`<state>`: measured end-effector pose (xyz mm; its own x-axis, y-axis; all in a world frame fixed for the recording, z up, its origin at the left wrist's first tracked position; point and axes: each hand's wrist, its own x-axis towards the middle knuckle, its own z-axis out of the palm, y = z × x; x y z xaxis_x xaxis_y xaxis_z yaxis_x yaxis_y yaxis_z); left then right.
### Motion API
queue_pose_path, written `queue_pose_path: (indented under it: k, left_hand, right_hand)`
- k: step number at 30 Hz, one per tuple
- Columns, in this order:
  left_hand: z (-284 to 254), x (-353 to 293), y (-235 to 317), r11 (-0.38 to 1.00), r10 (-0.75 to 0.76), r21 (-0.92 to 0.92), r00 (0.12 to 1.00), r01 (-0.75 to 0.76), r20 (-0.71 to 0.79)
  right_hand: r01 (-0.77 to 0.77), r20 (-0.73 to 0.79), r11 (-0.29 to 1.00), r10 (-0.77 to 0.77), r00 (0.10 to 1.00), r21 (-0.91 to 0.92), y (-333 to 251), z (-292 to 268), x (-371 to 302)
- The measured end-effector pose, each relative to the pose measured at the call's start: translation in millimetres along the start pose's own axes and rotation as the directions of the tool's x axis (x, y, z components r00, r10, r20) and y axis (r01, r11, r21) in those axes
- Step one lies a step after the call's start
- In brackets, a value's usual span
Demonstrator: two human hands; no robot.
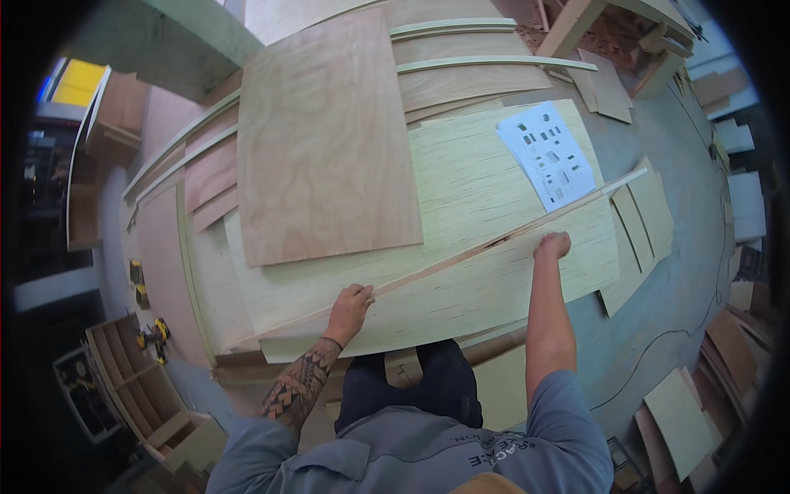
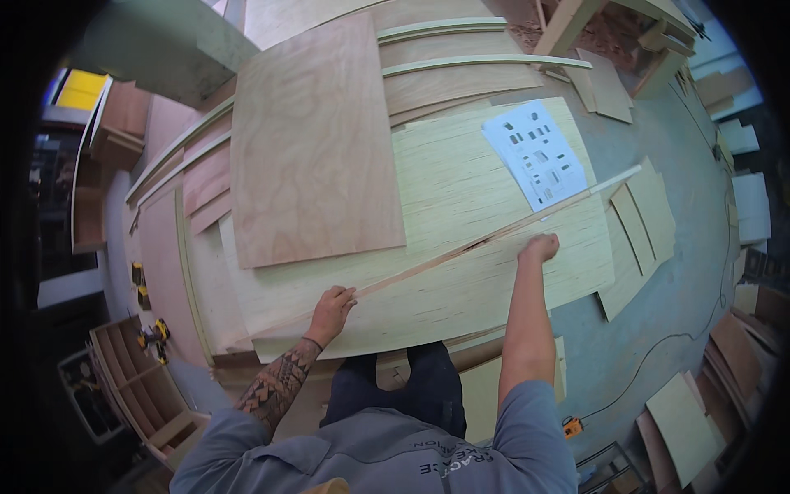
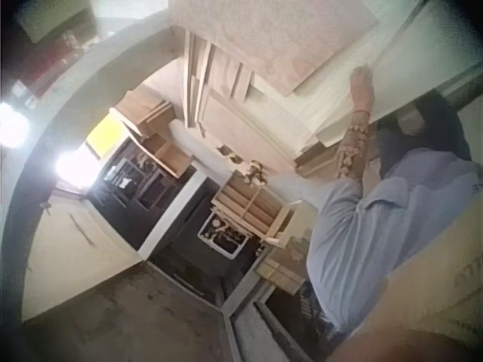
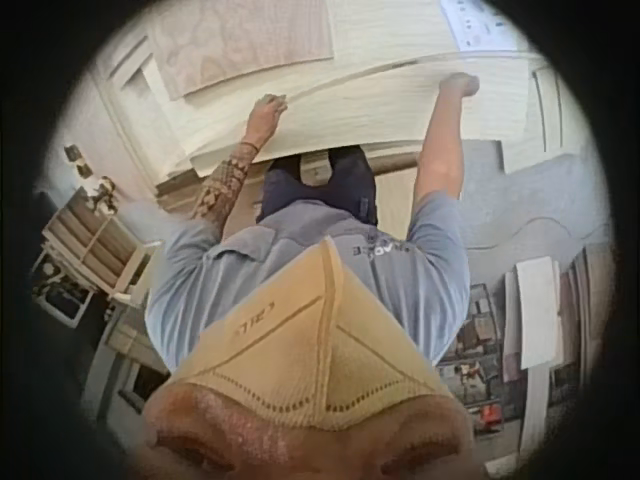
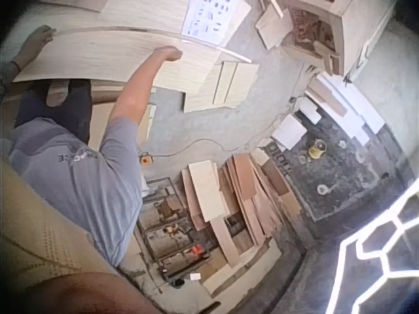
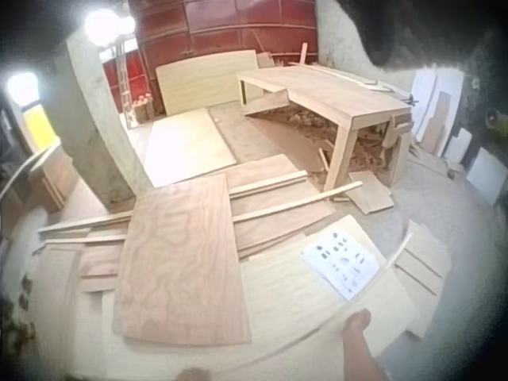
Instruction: The person is assembling plywood furniture components, checking a printed manual, and using a power drill to join the boards.
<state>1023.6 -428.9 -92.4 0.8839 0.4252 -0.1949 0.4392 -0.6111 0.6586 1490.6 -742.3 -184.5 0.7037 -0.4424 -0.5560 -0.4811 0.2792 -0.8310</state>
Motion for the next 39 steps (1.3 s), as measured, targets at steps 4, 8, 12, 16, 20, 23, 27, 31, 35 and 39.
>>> queue_pose_path:
  k: [4,8,12,16,20,23,27,31,35,39]
  left_hand:
    - [20,-7,-2,1.0,0.005,-0.007,0.999,-0.005,0.046]
    - [74,-1,10,0.999,-0.008,0.054,0.986,-0.001,0.167]
    - [117,22,45,0.996,0.055,0.072,0.998,-0.054,-0.008]
    - [108,20,40,0.996,0.047,-0.072,0.999,-0.048,-0.016]
    - [49,-16,-2,0.987,-0.002,-0.161,1.0,0.001,-0.008]
    - [6,-91,-94,0.988,-0.152,-0.049,0.98,0.147,-0.132]
    - [-30,-188,-182,0.848,-0.436,0.255,0.885,0.465,-0.164]
    - [-29,-209,-224,0.819,-0.528,0.153,0.83,0.553,-0.18]
    - [-20,-192,-214,0.822,-0.491,0.173,0.83,0.542,-0.265]
    - [-17,-158,-187,0.879,-0.429,0.119,0.875,0.461,-0.224]
  right_hand:
    - [0.358,-0.074,0.915,-0.376,0.924,-0.187,22,-60,-69]
    - [0.703,0.377,0.531,-0.6,0.706,-0.472,42,-88,-211]
    - [0.776,0.73,0.501,-0.351,0.587,-0.384,66,-64,-299]
    - [0.861,0.903,0.344,-0.077,0.424,-0.375,97,3,-326]
    - [0.931,0.933,-0.085,-0.095,0.347,-0.355,144,58,-269]
    - [0.838,0.846,0.131,0.157,0.51,-0.53,158,95,-277]
    - [0.882,0.876,0.033,0.136,0.463,-0.471,170,111,-278]
    - [0.82,0.818,0.017,0.08,0.57,-0.572,177,121,-265]
    - [0.708,0.721,0.14,0.149,0.676,-0.692,178,126,-261]
    - [0.702,0.709,0.101,0.107,0.697,-0.705,180,130,-275]
